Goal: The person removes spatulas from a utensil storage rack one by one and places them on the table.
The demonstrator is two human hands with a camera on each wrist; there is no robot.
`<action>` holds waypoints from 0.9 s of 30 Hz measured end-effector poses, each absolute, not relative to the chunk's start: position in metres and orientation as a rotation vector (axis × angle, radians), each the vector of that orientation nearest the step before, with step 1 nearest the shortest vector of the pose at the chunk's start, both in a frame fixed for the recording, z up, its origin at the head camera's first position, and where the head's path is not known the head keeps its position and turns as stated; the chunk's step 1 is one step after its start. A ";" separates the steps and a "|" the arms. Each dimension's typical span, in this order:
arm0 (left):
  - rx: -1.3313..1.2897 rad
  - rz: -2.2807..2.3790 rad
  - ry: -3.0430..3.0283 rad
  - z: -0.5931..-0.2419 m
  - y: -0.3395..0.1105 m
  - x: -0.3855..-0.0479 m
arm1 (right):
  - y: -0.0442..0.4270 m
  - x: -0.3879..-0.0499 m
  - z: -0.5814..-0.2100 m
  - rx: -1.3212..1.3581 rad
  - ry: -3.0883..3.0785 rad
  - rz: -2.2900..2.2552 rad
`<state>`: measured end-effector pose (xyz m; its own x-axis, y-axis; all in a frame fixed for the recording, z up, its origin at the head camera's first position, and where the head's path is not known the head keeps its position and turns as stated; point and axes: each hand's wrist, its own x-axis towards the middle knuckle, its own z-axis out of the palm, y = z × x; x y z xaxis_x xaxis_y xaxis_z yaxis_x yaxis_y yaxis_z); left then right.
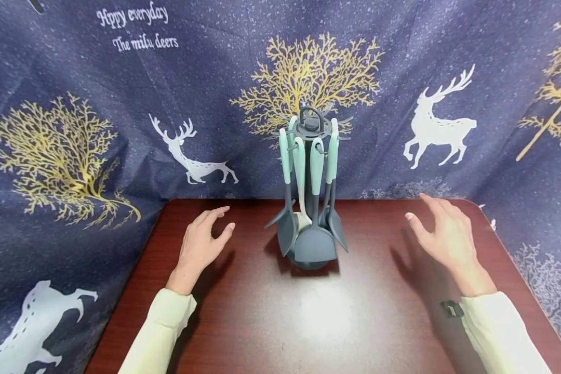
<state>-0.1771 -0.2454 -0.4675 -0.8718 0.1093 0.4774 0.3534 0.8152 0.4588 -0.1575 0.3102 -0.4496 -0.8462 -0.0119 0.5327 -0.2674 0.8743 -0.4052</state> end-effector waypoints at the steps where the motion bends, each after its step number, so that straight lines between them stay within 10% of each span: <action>1: -0.347 -0.772 -2.564 -0.467 -0.245 -0.177 | 0.310 -0.157 -0.449 0.207 -2.508 0.645; 27: -0.416 -0.833 -2.533 -0.453 -0.227 -0.180 | 0.298 -0.157 -0.418 0.295 -2.501 0.653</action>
<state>-0.1799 -0.2269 -0.4526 -0.8585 0.1432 0.4924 0.4074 0.7736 0.4854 -0.1573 0.2977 -0.4182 -0.8337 -0.0730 0.5474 -0.3314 0.8591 -0.3902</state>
